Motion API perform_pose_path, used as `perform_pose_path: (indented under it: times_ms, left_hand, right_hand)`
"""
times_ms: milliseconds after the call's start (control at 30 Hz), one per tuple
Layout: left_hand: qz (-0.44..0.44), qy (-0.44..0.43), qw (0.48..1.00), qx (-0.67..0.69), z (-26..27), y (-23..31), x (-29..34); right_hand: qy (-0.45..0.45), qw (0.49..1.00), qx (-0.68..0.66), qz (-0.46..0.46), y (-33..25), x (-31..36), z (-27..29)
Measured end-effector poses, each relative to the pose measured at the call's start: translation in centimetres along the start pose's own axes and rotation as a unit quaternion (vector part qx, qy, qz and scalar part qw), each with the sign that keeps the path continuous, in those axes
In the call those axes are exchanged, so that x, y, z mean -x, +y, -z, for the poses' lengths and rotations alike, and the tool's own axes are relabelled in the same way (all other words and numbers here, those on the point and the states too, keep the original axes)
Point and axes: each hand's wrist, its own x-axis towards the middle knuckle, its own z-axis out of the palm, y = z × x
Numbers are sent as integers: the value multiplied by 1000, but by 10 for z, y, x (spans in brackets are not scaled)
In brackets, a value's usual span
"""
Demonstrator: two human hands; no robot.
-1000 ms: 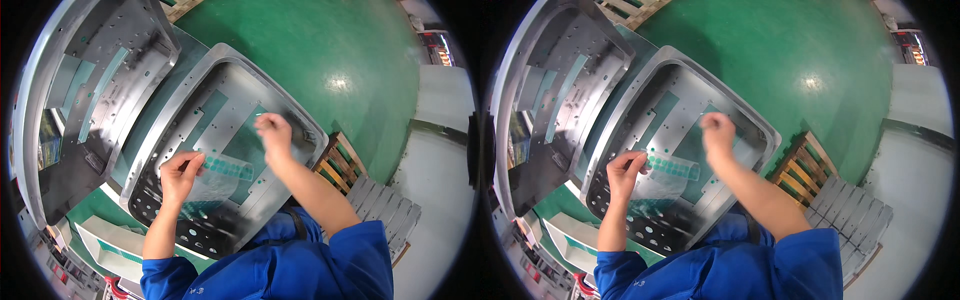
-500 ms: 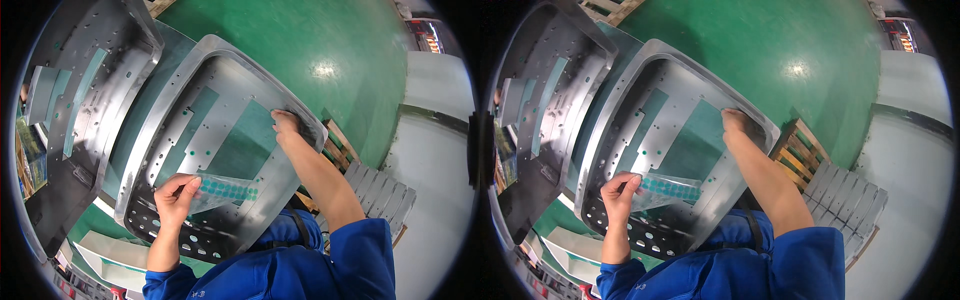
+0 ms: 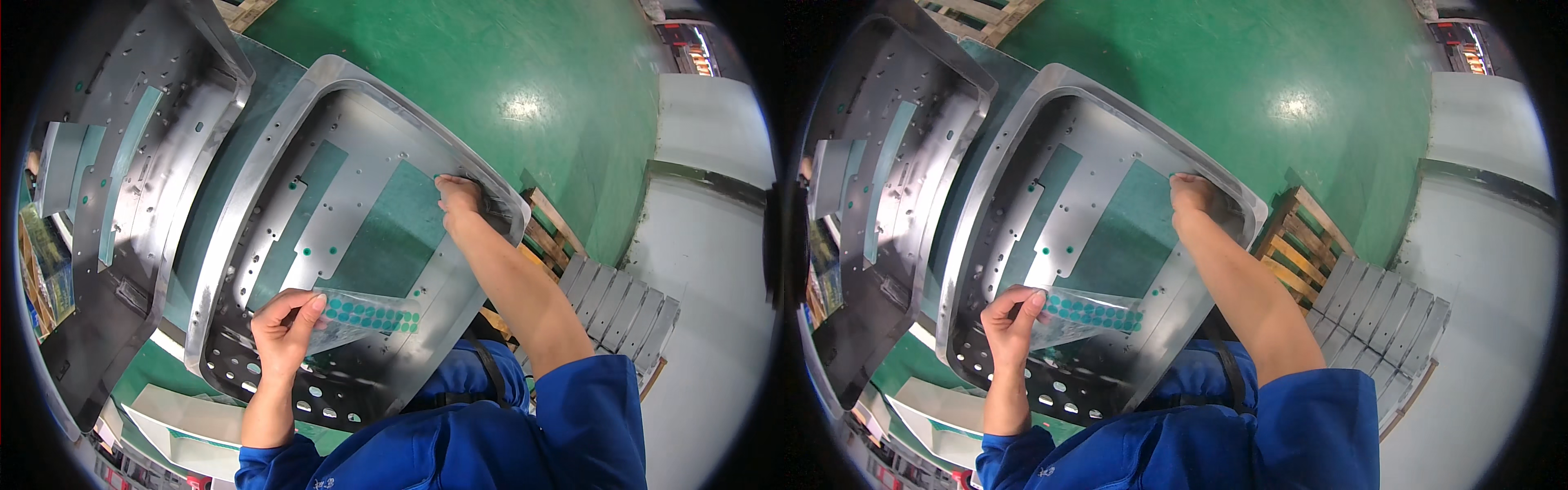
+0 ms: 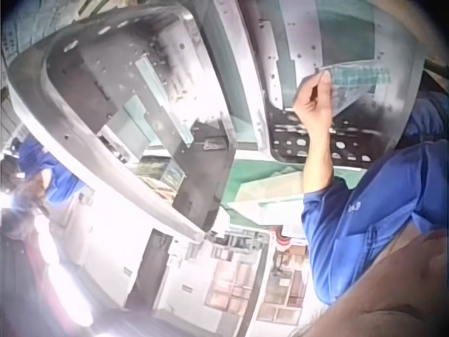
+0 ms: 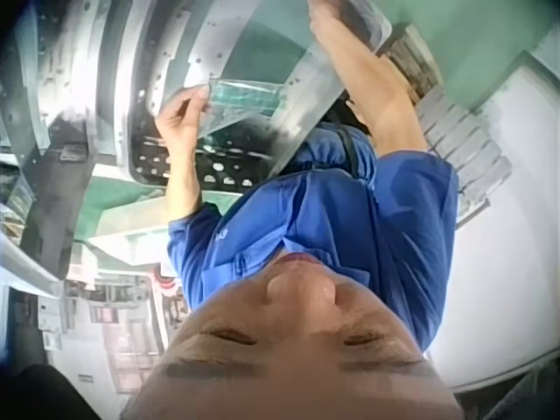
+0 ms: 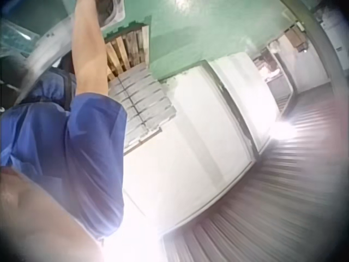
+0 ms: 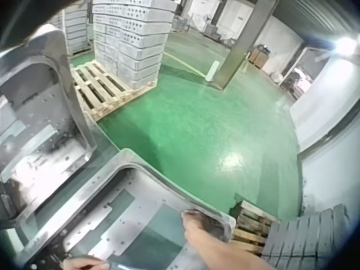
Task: Applying green circular adhesive pads inside and on the outer surface of metal enclosures.
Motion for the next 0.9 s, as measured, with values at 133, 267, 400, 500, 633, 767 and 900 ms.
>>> perform_pose_path:
  times_ms: [133,267,400,500,633,767,900]
  left_hand:
    - [8,1,1000,2,-1,1,0]
    - [9,0,1000,1,-2,1,0]
    - [16,-5,1000,4,-4,1,0]
    - [15,-9,1000,2,-4,0,0]
    - [20,-8,1000,-9,-4,0,0]
    - [24,4,1000,-14,-4,0,0]
    - [20,25,999,-8,-2,-2,0]
  right_hand:
    - [5,1000,0,8,-1,4,0]
    - [13,1000,7,24,2,2,-2]
    - [34,996,47,63,14,-16,-5]
    - [85,990,64,93,17,-13,-11]
    - [115,984,77,112,12,-5,-10]
    - [137,984,71,91,7,7,-11]
    - [71,965,181,174,20,14,-10]
